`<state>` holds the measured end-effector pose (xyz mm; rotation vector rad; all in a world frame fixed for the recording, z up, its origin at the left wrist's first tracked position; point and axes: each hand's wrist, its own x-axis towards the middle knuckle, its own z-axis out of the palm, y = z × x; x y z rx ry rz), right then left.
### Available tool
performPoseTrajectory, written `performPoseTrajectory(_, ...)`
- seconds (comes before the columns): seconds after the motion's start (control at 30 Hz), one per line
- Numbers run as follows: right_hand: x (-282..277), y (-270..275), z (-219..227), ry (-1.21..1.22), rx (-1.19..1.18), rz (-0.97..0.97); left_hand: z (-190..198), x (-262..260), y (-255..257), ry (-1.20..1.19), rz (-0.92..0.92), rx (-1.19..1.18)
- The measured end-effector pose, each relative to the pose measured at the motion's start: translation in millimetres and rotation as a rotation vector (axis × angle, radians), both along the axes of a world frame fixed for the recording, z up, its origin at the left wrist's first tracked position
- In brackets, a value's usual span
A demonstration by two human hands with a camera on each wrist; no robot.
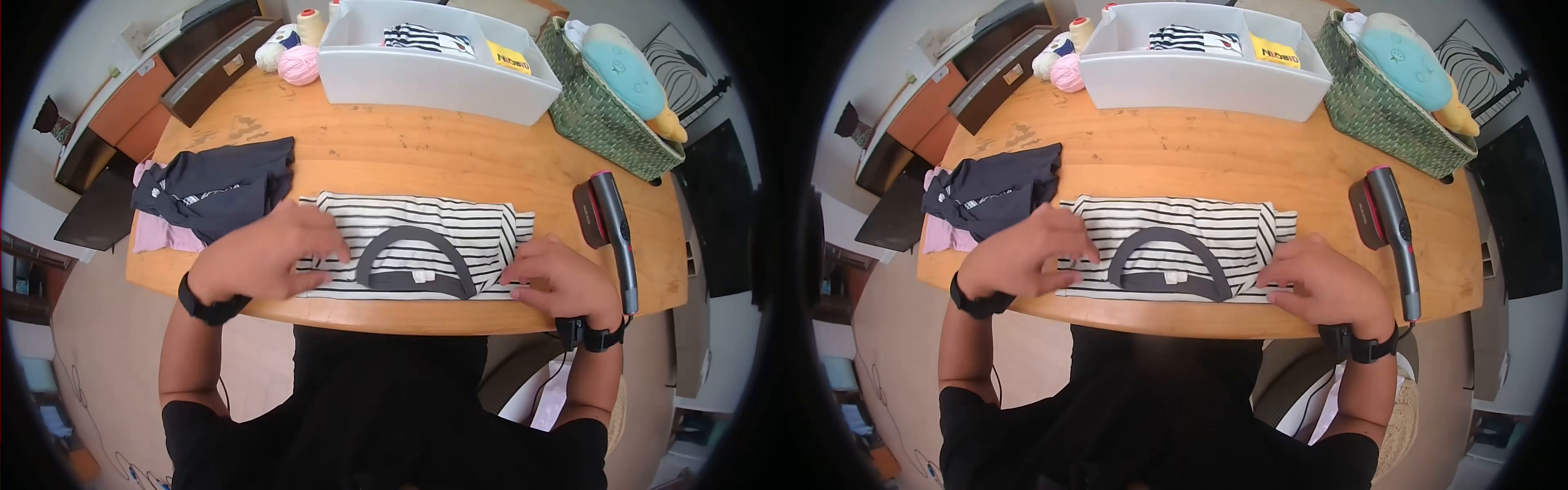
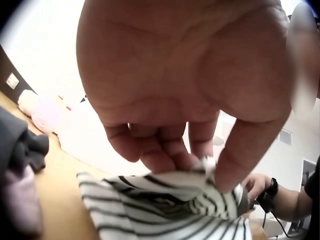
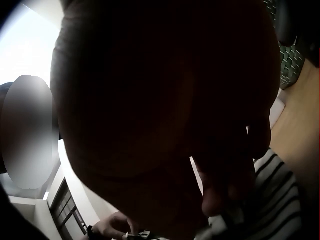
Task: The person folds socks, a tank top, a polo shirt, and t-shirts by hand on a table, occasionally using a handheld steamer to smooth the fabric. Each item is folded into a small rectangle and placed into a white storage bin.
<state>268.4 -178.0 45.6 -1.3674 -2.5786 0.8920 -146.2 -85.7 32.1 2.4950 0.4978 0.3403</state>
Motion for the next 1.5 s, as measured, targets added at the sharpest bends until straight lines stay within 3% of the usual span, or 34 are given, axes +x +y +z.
performPoseTrajectory(0.1,-4.0,3.8,2.3,0.113,0.022,-0.101,6.7,4.2,-9.4,0.098,0.102,-0.033)
performPoseTrajectory(0.23,-37.2,21.7,2.6,0.255,0.192,-0.153,-4.4,26.9,-5.8,-0.065,0.129,0.12)
performPoseTrajectory(0.3,-45.0,33.2,-16.2,0.014,0.363,-0.014,-16.0,33.4,-9.5,0.059,0.145,0.207)
performPoseTrajectory(0.4,-32.5,40.8,-48.0,-0.173,0.33,-0.025,-34.4,32.9,-13.8,0.272,0.162,0.28)
performPoseTrajectory(0.53,-14.7,41.3,-57.4,-0.192,0.28,-0.087,-38.2,30.7,-16.5,0.359,0.17,0.238)
performPoseTrajectory(0.63,-6.7,38.7,-52.5,-0.153,0.302,-0.103,-37.7,30.1,-13.7,0.359,0.159,0.237)
performPoseTrajectory(0.8,-5.5,32.8,-48.7,0.085,0.233,-0.445,-37.5,31.1,-10.7,0.357,0.152,0.23)
performPoseTrajectory(1.1,6.3,20.1,-65.0,0.324,0.045,-0.624,-44.4,37.1,-0.5,0.312,0.114,0.267)
performPoseTrajectory(1.2,2.2,3.7,-50.3,0.46,0.088,-0.724,-44.9,49.9,-0.1,0.274,0.087,0.266)
performPoseTrajectory(1.3,8.9,-7.4,-35.2,0.431,0.156,-0.754,-47.2,60.7,3.7,0.162,0.04,0.295)
performPoseTrajectory(1.37,10.9,-12.0,-17.0,0.446,0.098,-0.819,-43.3,64.9,18.3,-0.045,-0.036,0.18)
performPoseTrajectory(1.43,13.7,-11.2,-4.5,0.387,0.232,-0.767,-30.3,65.8,24.3,-0.143,0.009,0.222)
performPoseTrajectory(1.5,0.6,-7.7,10.8,0.445,0.161,-0.77,-11.5,64.0,28.8,-0.193,0.117,-0.326)
